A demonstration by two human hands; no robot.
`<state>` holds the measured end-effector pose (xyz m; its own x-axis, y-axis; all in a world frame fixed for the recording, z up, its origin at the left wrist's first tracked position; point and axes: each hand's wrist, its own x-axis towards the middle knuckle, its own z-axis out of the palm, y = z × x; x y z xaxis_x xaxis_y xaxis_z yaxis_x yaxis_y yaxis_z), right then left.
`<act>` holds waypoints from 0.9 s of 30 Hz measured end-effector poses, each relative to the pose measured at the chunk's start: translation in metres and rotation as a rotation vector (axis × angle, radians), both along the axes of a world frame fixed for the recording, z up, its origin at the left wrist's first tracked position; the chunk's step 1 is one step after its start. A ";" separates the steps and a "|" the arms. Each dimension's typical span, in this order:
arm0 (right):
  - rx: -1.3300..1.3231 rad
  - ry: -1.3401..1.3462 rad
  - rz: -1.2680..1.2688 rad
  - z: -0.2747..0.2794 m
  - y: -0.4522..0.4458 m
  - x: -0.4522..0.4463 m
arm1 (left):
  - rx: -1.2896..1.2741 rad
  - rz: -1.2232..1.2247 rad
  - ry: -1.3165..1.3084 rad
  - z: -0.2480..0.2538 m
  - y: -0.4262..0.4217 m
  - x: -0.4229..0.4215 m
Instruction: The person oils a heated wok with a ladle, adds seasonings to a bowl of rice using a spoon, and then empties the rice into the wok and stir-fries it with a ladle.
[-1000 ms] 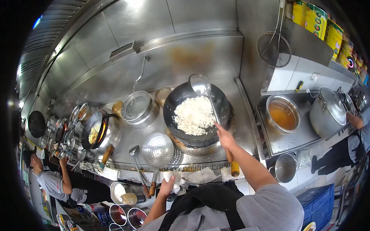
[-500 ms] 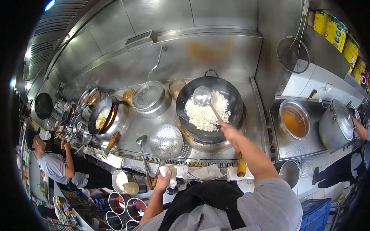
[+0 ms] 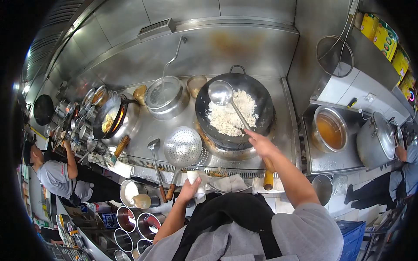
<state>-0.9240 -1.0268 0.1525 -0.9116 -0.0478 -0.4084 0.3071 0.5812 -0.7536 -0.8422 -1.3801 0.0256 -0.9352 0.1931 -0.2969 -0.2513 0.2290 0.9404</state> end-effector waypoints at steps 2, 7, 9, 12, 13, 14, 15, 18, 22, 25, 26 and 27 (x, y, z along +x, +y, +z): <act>-0.015 0.015 0.013 0.006 0.000 0.022 | 0.020 0.019 -0.027 -0.001 0.001 -0.008; -0.194 -0.248 -0.044 -0.045 0.009 0.017 | 0.143 0.009 -0.052 0.001 0.019 -0.024; 0.013 -0.169 0.019 -0.040 0.014 0.017 | 0.119 -0.030 -0.015 0.001 0.024 -0.035; 0.123 0.326 0.133 -0.042 0.027 0.052 | 0.233 0.023 -0.025 0.009 0.037 -0.044; 0.178 0.440 0.162 -0.041 0.031 0.064 | 0.244 0.022 -0.018 0.006 0.040 -0.052; 0.029 0.092 0.071 -0.020 0.028 0.075 | 0.264 0.042 -0.047 -0.001 0.044 -0.061; -0.123 -0.263 -0.027 -0.009 0.025 0.083 | 0.279 0.060 -0.085 -0.005 0.046 -0.063; -0.185 -0.246 -0.087 -0.070 0.051 0.058 | 0.419 0.123 -0.229 -0.015 0.071 -0.078; -0.104 -0.049 -0.265 -0.020 0.037 0.033 | 0.551 0.123 -0.453 -0.037 0.100 -0.112; -0.074 0.017 -0.328 -0.054 0.059 -0.018 | 0.519 0.127 -0.513 -0.060 0.130 -0.144; 0.269 0.219 -0.241 -0.087 0.067 -0.050 | 0.482 0.102 -0.545 -0.060 0.139 -0.152; 0.441 0.238 -0.176 -0.078 0.056 -0.061 | 0.490 0.092 -0.537 -0.055 0.148 -0.155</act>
<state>-0.9849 -0.9707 0.0740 -0.9601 0.2441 -0.1362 0.2792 0.8135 -0.5101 -0.9970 -1.2324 -0.0294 -0.7036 0.3494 -0.6188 -0.7047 -0.2308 0.6709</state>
